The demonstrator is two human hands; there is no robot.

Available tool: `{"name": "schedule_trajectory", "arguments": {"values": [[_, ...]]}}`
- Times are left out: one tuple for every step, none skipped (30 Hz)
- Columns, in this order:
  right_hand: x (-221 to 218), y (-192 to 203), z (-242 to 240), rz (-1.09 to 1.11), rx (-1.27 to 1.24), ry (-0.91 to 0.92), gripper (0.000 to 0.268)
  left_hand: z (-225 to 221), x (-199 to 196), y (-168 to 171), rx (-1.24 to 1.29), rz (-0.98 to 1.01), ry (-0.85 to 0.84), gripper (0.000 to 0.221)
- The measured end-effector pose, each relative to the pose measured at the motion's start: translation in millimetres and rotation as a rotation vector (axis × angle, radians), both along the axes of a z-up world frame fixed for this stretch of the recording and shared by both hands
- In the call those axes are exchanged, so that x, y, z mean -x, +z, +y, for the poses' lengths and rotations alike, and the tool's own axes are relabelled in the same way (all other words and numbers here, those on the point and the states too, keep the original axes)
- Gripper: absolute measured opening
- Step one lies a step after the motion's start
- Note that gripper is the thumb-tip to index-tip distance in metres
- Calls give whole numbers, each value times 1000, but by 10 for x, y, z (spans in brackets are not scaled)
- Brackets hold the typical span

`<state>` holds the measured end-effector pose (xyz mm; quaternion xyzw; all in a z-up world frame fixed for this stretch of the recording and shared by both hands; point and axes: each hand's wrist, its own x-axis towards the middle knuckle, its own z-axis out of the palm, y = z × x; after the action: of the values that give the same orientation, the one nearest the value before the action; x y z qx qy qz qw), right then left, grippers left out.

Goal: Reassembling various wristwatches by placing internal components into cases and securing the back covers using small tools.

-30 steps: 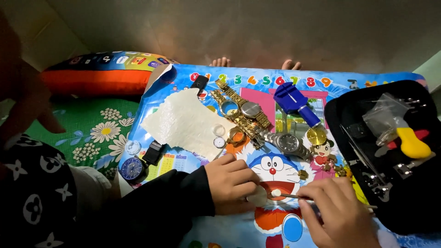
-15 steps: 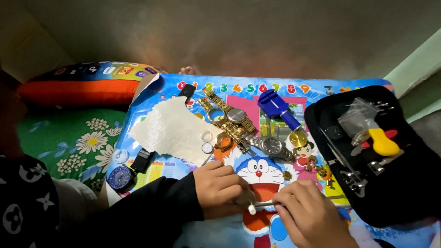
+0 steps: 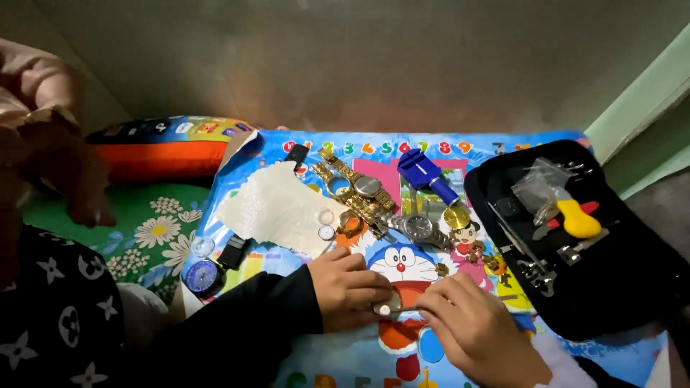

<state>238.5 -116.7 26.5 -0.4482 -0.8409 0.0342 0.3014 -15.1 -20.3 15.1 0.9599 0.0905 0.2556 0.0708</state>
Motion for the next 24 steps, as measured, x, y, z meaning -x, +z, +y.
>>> {"name": "schedule_trajectory", "arguments": {"values": [[0, 20, -11, 43, 36, 15, 23, -12, -9, -19, -3, -9, 0, 26], [2, 32, -15, 86, 73, 29, 20, -15, -17, -47, -7, -18, 0, 23], [6, 41, -38, 76, 84, 36, 20, -23, -16, -63, 3, -29, 8, 23], [8, 52, -54, 81, 57, 15, 18, -24, -16, -77, 12, -31, -9, 24], [34, 59, -37, 95, 19, -6, 16, 13, 8, -64, 9, -25, -26, 24], [23, 53, -47, 92, 19, 1, 16, 6, 1, -46, 8, -28, -19, 24], [21, 37, -59, 82, 34, -33, 19, 8, 0, -26, 23, -19, -30, 25], [16, 18, -64, 71, 49, -67, 23, 17, -5, -10, 38, -10, -40, 26], [-8, -1, -66, 69, 54, -65, 23, 6, -1, -10, 42, -12, -38, 26], [-31, -21, -68, 82, 29, -50, 24, -5, 4, -12, 37, -9, -35, 26], [-63, -35, -49, 92, -5, -34, 25, 9, -1, -8, 23, -9, -34, 26], [-49, -59, -20, 86, -10, -33, 25, 20, 20, -16, 19, -14, -32, 26], [-58, -82, -18, 60, -14, -17, 23, 24, 9, -38, 29, -25, -34, 28], [-74, -114, -11, 34, -18, -2, 22, 33, -8, -70, 40, -36, -36, 30], [-41, -48, -8, 24, -1, -22, 22, 43, -15, -57, 57, -46, -56, 30], [-12, 12, -1, 26, 69, -6, 19, 54, -25, -49, 61, -38, -53, 31], [25, 58, 14, 36, 135, 10, 17, 76, -27, -33, 62, -22, -51, 33], [12, 38, -42, 35, 148, -13, 17, 57, -44, -43, 76, -24, -73, 33], [-4, 30, -39, 82, 137, -42, 19, 67, -49, -39, 83, -1, -68, 30], [-10, 29, -41, 129, 125, -71, 21, 71, -46, -29, 89, 21, -63, 28], [-18, 24, -44, 131, 129, -78, 21, 84, -54, -45, 93, 23, -70, 28], [-26, 22, -48, 109, 136, -71, 21, 95, -61, -59, 78, 18, -62, 25], [-49, 28, -54, 83, 144, -58, 21, 89, -78, -73, 64, 10, -48, 23], [-54, -8, -62, 82, 150, -60, 21, 93, -93, -109, 69, 9, -49, 23]]}}
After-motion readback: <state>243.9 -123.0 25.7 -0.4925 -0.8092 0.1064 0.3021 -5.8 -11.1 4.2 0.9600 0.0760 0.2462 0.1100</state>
